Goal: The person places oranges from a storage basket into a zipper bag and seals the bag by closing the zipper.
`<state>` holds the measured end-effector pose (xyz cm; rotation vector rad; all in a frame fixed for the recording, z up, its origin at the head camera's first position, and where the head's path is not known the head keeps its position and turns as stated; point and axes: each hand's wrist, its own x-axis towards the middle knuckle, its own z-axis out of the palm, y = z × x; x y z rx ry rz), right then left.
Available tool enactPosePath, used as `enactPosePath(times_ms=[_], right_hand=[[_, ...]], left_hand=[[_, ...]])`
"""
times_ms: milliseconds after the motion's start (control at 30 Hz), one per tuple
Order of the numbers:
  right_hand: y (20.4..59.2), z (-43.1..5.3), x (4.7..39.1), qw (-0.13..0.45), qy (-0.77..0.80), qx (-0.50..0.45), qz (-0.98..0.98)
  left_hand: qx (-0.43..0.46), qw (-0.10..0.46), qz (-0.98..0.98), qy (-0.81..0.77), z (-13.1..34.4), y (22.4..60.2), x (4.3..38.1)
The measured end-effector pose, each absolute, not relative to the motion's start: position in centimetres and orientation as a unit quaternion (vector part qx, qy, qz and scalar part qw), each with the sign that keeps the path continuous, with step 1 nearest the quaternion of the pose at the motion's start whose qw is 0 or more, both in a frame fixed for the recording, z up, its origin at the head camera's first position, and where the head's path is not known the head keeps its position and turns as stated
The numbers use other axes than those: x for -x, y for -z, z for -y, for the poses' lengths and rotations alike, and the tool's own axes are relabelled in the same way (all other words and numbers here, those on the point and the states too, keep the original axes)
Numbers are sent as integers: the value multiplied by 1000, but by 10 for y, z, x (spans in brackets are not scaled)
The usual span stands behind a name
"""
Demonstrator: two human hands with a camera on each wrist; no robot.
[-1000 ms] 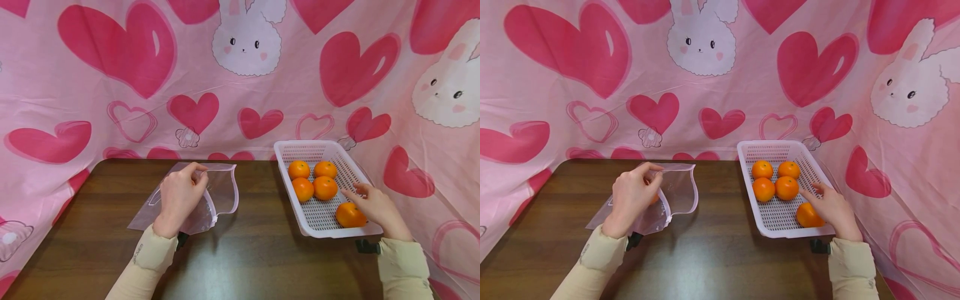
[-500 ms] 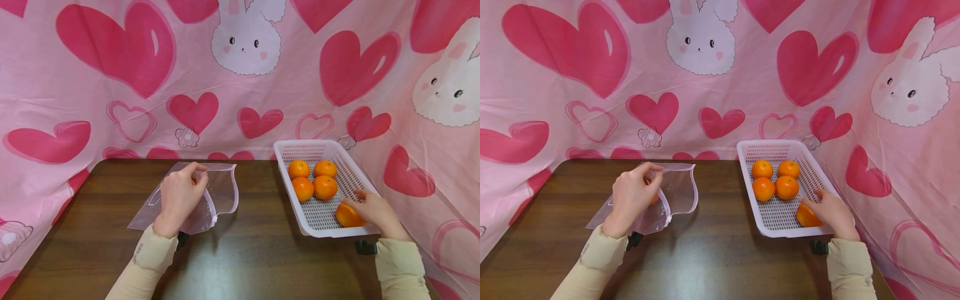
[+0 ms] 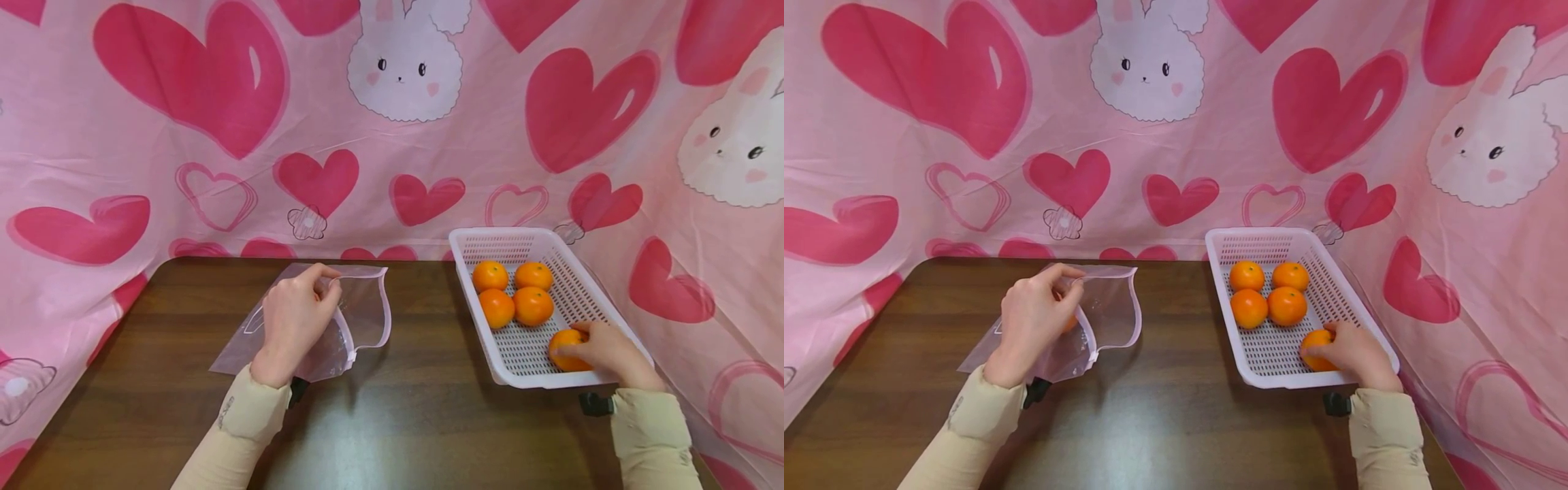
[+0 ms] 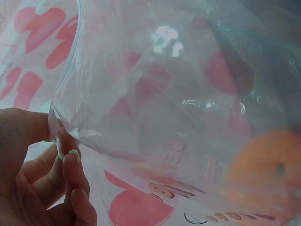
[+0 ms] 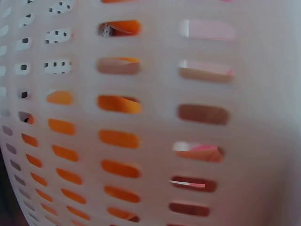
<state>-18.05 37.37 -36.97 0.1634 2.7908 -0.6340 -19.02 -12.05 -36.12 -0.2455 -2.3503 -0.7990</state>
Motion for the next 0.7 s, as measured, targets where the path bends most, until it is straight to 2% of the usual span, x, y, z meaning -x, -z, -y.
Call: enactPosePath(times_ms=[233,700], right_hand=[[371,-371,179,152,234,-76,-957],[367,-372,181,102,218,-60,-969]], left_hand=[[92,319,893,305,121,361,190],[91,321,893,302,120,362,190]])
